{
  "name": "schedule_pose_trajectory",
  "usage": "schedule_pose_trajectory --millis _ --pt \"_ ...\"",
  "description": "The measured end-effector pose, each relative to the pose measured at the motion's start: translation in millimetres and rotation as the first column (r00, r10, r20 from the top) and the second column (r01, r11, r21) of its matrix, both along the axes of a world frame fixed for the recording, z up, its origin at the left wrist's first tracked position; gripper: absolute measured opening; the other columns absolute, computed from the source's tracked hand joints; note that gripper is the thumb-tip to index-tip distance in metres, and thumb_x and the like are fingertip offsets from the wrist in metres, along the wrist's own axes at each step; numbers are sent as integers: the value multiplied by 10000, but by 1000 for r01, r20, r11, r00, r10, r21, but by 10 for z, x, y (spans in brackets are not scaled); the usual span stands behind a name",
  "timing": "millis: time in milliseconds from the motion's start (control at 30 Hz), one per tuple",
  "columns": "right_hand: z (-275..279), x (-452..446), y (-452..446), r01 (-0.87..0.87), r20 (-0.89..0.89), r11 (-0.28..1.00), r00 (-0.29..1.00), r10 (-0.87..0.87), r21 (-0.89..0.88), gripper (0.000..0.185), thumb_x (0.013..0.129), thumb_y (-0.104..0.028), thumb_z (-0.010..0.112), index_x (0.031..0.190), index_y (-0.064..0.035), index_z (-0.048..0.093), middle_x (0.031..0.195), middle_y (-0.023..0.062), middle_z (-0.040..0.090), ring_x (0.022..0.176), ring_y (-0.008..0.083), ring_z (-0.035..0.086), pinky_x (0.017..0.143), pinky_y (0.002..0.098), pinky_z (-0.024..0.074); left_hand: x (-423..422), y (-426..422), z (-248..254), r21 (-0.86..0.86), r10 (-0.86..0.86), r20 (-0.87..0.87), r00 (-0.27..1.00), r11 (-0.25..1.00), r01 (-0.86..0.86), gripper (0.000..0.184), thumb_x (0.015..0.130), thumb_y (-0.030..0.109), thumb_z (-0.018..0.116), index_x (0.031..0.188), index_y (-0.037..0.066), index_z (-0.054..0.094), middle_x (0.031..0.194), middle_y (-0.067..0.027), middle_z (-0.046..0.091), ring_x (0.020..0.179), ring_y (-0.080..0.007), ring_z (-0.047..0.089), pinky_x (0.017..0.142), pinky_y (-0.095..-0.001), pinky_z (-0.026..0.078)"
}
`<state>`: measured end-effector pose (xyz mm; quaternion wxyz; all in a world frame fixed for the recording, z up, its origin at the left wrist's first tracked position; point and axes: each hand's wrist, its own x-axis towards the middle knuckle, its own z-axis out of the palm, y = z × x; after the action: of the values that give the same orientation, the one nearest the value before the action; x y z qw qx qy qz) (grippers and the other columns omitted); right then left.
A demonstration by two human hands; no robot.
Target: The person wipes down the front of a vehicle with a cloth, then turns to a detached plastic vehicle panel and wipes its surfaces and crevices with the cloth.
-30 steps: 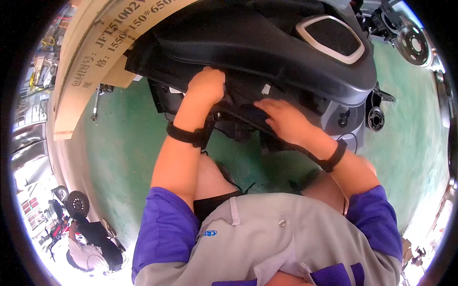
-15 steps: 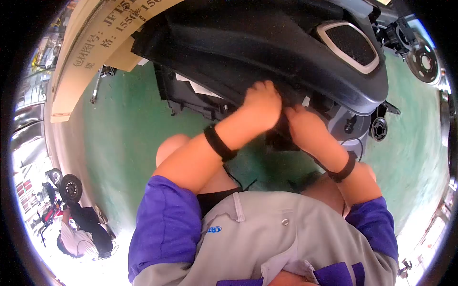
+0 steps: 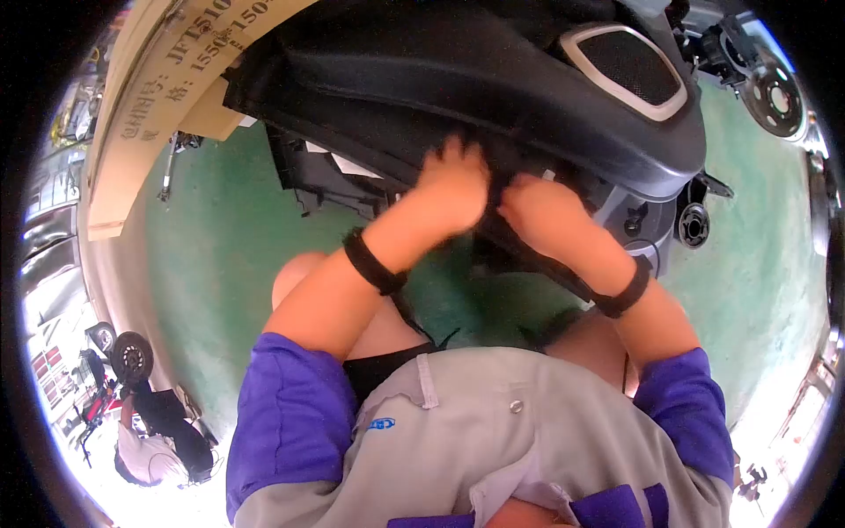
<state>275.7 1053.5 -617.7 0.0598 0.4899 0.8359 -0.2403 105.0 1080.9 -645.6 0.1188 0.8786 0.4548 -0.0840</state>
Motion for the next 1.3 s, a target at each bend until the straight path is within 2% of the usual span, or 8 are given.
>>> schedule_pose_trajectory --millis 167,433,567,700,733,833,1100,1300 --pt "72 34 -130 86 -5 996 996 -86 -4 244 826 -176 627 1027 -41 594 867 174 621 803 379 612 701 454 493 60 -243 -37 90 -74 52 996 993 69 450 880 173 432 1262 -44 529 1412 -202 410 1358 -408 306 1036 -631 305" --pt "-174 -64 -135 122 -334 982 940 -69 142 509 837 -175 633 1301 -49 466 1169 197 567 1077 363 565 886 435 491 -124 215 -76 96 152 -6 988 984 -151 543 901 304 468 1379 50 438 1456 -135 390 1374 -342 301 1039 -689 232" --pt "-272 -47 -44 51 -354 979 935 21 195 539 844 -169 628 1340 -59 450 1302 182 507 1153 368 518 945 427 469 -190 430 88 -6 316 -256 913 944 -329 565 917 375 463 1367 33 446 1447 -157 404 1379 -354 290 1048 -694 206" --pt "-333 4 -37 40 -376 975 925 46 217 416 848 -183 618 1237 -60 532 1217 167 557 1102 359 550 915 428 481 -236 440 8 44 346 -265 900 937 -347 536 925 377 469 1269 -32 521 1409 -282 389 1282 -413 404 970 -526 442" --pt "-329 16 -29 43 -379 978 925 39 205 367 849 -192 616 1185 -55 563 1178 166 578 1078 356 565 899 432 488 -223 378 -36 157 298 -247 922 951 -266 432 906 279 484 1176 -39 596 1314 -305 472 1193 -410 494 870 -454 515" --pt "-139 62 8 65 -292 998 955 -54 27 240 859 -221 607 1017 -40 618 1019 190 631 975 372 602 829 450 496 -31 207 115 -38 83 -327 941 994 -101 332 854 178 502 1061 -28 660 1174 -272 580 1102 -401 557 847 -479 511" --pt "75 218 -108 107 220 993 971 -94 -49 249 802 -284 671 795 -36 665 848 170 678 796 369 667 683 465 541 67 -78 7 -186 -293 303 907 915 358 292 815 188 628 1001 -37 630 1064 -245 598 1053 -393 558 913 -460 462" --pt "-5 43 -101 186 83 982 979 -189 41 513 787 -184 672 1219 -19 451 820 211 655 789 375 662 665 463 540 41 -116 83 -1 -169 138 976 985 171 224 816 149 525 905 7 673 999 -187 642 1037 -337 597 912 -439 469"
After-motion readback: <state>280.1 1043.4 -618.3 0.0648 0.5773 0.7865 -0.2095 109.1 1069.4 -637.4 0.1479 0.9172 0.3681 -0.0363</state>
